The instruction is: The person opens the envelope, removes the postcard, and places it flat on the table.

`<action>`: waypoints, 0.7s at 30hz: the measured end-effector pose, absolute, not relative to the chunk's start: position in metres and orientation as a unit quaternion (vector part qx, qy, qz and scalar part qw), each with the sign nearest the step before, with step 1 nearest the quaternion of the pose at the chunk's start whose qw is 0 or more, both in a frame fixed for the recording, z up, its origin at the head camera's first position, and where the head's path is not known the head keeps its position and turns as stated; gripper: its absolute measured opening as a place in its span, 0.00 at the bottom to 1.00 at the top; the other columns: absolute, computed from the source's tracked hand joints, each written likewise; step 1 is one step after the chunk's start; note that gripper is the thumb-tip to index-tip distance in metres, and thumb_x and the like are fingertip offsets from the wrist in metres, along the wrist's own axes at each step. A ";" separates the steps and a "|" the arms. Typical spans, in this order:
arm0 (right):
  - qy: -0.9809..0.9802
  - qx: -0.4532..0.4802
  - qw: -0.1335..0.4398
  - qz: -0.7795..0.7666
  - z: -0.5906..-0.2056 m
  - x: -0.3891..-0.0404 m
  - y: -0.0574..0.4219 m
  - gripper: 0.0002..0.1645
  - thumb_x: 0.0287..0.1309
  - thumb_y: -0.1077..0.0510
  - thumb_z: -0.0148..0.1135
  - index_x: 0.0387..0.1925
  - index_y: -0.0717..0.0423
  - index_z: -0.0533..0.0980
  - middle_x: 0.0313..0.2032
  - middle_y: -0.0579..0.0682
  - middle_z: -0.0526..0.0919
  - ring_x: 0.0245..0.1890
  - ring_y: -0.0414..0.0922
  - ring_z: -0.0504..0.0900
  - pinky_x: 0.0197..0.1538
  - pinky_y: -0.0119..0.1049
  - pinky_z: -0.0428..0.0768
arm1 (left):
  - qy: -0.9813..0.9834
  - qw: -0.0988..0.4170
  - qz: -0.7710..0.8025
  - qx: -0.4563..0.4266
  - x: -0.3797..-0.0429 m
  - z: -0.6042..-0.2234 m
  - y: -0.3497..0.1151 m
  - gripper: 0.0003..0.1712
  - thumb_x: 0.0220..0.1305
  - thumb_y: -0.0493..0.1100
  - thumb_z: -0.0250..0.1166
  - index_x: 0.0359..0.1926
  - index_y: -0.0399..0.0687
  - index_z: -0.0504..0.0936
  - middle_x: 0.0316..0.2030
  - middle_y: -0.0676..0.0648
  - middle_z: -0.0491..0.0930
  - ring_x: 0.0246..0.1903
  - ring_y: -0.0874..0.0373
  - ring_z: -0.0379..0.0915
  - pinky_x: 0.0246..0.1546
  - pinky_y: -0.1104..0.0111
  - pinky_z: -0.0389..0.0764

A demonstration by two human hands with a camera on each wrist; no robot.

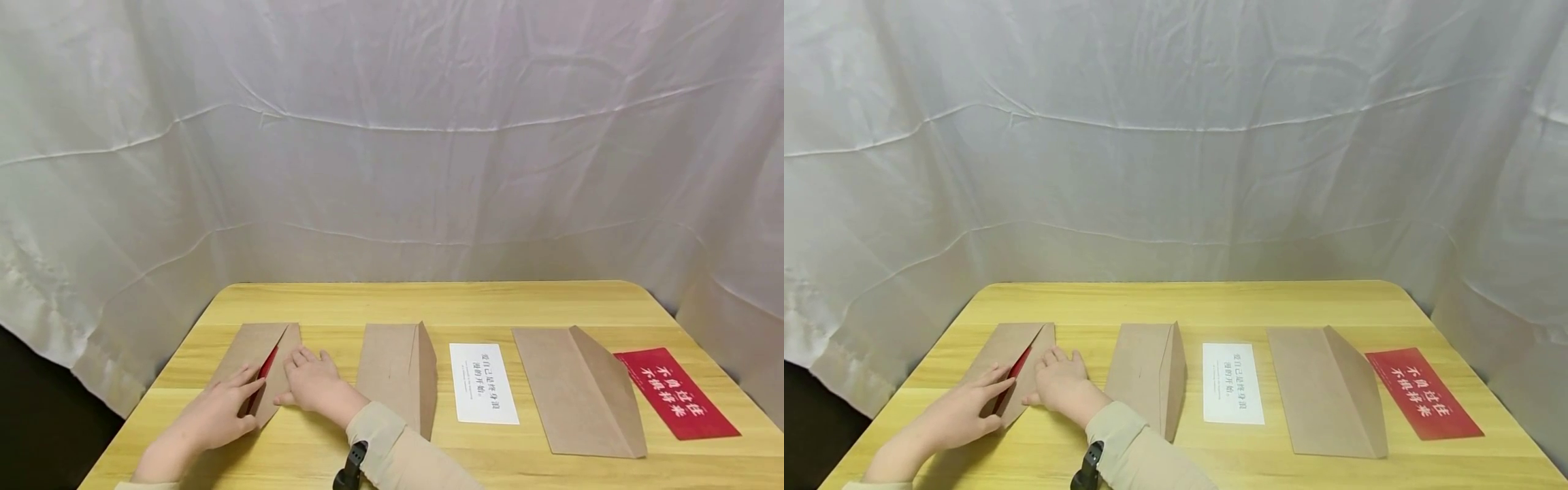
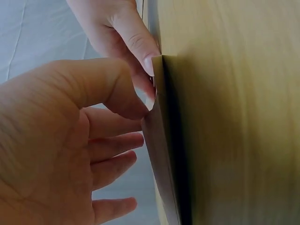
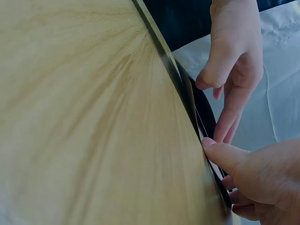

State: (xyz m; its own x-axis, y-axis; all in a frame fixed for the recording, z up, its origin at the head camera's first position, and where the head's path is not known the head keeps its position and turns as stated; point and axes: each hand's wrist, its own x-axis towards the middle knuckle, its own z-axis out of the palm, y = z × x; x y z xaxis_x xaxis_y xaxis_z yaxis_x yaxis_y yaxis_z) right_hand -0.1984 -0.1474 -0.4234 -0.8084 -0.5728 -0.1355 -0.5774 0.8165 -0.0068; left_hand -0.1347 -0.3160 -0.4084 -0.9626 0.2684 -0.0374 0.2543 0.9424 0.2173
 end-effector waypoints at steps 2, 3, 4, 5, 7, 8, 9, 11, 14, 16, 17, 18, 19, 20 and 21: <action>0.951 -0.302 0.067 0.017 -0.424 -0.199 -0.148 0.46 0.58 0.23 0.48 0.73 0.37 0.58 0.74 0.37 0.57 0.75 0.35 0.54 0.74 0.42 0.60 | 0.987 0.026 0.091 0.131 -0.134 -0.407 -0.315 0.37 0.47 0.46 0.71 0.60 0.37 0.77 0.66 0.33 0.68 0.68 0.33 0.59 0.61 0.33 0.61; 0.951 -0.302 0.068 0.016 -0.425 -0.199 -0.148 0.47 0.58 0.23 0.48 0.73 0.37 0.58 0.74 0.37 0.57 0.75 0.35 0.54 0.74 0.42 0.60 | 0.988 0.022 0.085 0.131 -0.134 -0.406 -0.315 0.36 0.47 0.47 0.71 0.59 0.37 0.78 0.65 0.33 0.69 0.68 0.34 0.60 0.61 0.33 0.61; 0.951 -0.301 0.069 0.015 -0.425 -0.199 -0.148 0.47 0.58 0.23 0.48 0.73 0.37 0.58 0.74 0.37 0.57 0.75 0.35 0.54 0.74 0.42 0.60 | 0.988 0.017 0.079 0.130 -0.134 -0.406 -0.315 0.35 0.47 0.47 0.71 0.58 0.38 0.79 0.65 0.34 0.70 0.68 0.34 0.61 0.61 0.33 0.61; 0.951 -0.301 0.069 0.013 -0.426 -0.200 -0.148 0.47 0.58 0.23 0.48 0.73 0.37 0.58 0.74 0.37 0.57 0.75 0.35 0.54 0.74 0.42 0.60 | 0.989 0.011 0.073 0.130 -0.134 -0.406 -0.314 0.34 0.48 0.48 0.71 0.57 0.38 0.79 0.64 0.34 0.72 0.67 0.35 0.62 0.60 0.33 0.62; 0.951 -0.301 0.069 0.012 -0.427 -0.201 -0.149 0.46 0.58 0.23 0.48 0.73 0.37 0.58 0.74 0.37 0.57 0.75 0.35 0.53 0.74 0.42 0.60 | 0.990 -0.007 0.059 0.132 -0.135 -0.406 -0.314 0.32 0.50 0.49 0.72 0.55 0.39 0.81 0.62 0.35 0.74 0.66 0.36 0.64 0.59 0.33 0.63; 0.951 -0.301 0.069 0.011 -0.428 -0.201 -0.149 0.46 0.58 0.23 0.48 0.73 0.37 0.58 0.74 0.37 0.57 0.75 0.35 0.53 0.74 0.43 0.59 | 0.990 -0.017 0.053 0.132 -0.135 -0.406 -0.313 0.31 0.50 0.50 0.72 0.54 0.39 0.82 0.61 0.35 0.75 0.65 0.36 0.66 0.58 0.33 0.64; 0.951 -0.301 0.069 0.011 -0.428 -0.201 -0.149 0.47 0.58 0.23 0.48 0.73 0.37 0.58 0.74 0.37 0.57 0.75 0.36 0.53 0.74 0.43 0.59 | 0.990 -0.028 0.046 0.132 -0.135 -0.406 -0.313 0.29 0.50 0.49 0.73 0.53 0.40 0.83 0.60 0.35 0.76 0.64 0.37 0.67 0.58 0.34 0.65; 0.951 -0.302 0.069 0.011 -0.429 -0.202 -0.150 0.47 0.58 0.23 0.47 0.73 0.37 0.58 0.74 0.37 0.57 0.75 0.36 0.53 0.75 0.42 0.59 | 0.989 -0.050 0.035 0.132 -0.135 -0.407 -0.312 0.28 0.48 0.49 0.75 0.51 0.39 0.84 0.58 0.36 0.78 0.62 0.37 0.70 0.57 0.34 0.68; 0.951 -0.301 0.069 0.011 -0.430 -0.202 -0.150 0.46 0.58 0.23 0.47 0.73 0.37 0.58 0.74 0.37 0.57 0.75 0.36 0.53 0.75 0.42 0.59 | 0.989 -0.070 0.028 0.129 -0.134 -0.407 -0.311 0.28 0.47 0.44 0.76 0.50 0.37 0.84 0.57 0.35 0.79 0.61 0.37 0.71 0.56 0.36 0.70; 0.951 -0.301 0.068 0.011 -0.429 -0.202 -0.150 0.46 0.58 0.23 0.47 0.73 0.36 0.58 0.74 0.36 0.57 0.75 0.35 0.53 0.75 0.42 0.59 | 0.988 -0.075 0.029 0.129 -0.134 -0.408 -0.310 0.28 0.47 0.41 0.74 0.51 0.35 0.83 0.57 0.34 0.78 0.61 0.37 0.71 0.56 0.37 0.70; 0.951 -0.301 0.068 0.011 -0.429 -0.202 -0.150 0.46 0.58 0.23 0.47 0.73 0.36 0.58 0.74 0.36 0.57 0.75 0.35 0.53 0.75 0.42 0.59 | 0.988 -0.076 0.032 0.129 -0.135 -0.408 -0.311 0.28 0.47 0.40 0.73 0.52 0.34 0.82 0.58 0.34 0.78 0.61 0.36 0.71 0.56 0.37 0.70; 0.951 -0.301 0.068 0.011 -0.429 -0.201 -0.150 0.46 0.58 0.23 0.47 0.73 0.36 0.58 0.74 0.36 0.57 0.75 0.35 0.53 0.75 0.42 0.59 | 0.988 -0.075 0.037 0.128 -0.135 -0.409 -0.311 0.29 0.47 0.39 0.72 0.53 0.33 0.81 0.59 0.33 0.77 0.61 0.36 0.71 0.57 0.38 0.70; 0.951 -0.301 0.067 0.011 -0.429 -0.201 -0.150 0.46 0.58 0.23 0.47 0.73 0.36 0.58 0.74 0.37 0.57 0.75 0.35 0.53 0.75 0.42 0.59 | 0.988 -0.073 0.044 0.126 -0.135 -0.410 -0.312 0.30 0.47 0.38 0.70 0.55 0.33 0.80 0.59 0.32 0.76 0.62 0.35 0.70 0.57 0.38 0.70; 0.951 -0.301 0.068 0.011 -0.428 -0.201 -0.150 0.46 0.58 0.23 0.48 0.73 0.36 0.58 0.74 0.37 0.57 0.75 0.35 0.53 0.75 0.43 0.59 | 0.988 -0.068 0.056 0.124 -0.135 -0.410 -0.312 0.31 0.48 0.37 0.69 0.57 0.32 0.78 0.60 0.31 0.75 0.61 0.33 0.69 0.57 0.39 0.71; 0.951 -0.301 0.068 0.011 -0.428 -0.201 -0.150 0.46 0.58 0.23 0.48 0.73 0.36 0.58 0.74 0.36 0.57 0.75 0.35 0.53 0.75 0.43 0.59 | 0.988 -0.061 0.069 0.121 -0.135 -0.411 -0.314 0.33 0.49 0.37 0.68 0.59 0.33 0.77 0.60 0.30 0.73 0.61 0.32 0.69 0.57 0.39 0.72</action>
State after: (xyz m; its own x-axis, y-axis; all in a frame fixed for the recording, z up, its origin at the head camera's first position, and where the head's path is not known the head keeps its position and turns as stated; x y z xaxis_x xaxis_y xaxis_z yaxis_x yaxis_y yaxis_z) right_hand -0.2009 -0.1496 -0.4280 -0.8100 -0.5703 -0.1364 -0.5734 0.8191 -0.0195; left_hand -0.1354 -0.3136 -0.4107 -0.9632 0.2306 0.1378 0.2475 0.9611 0.1222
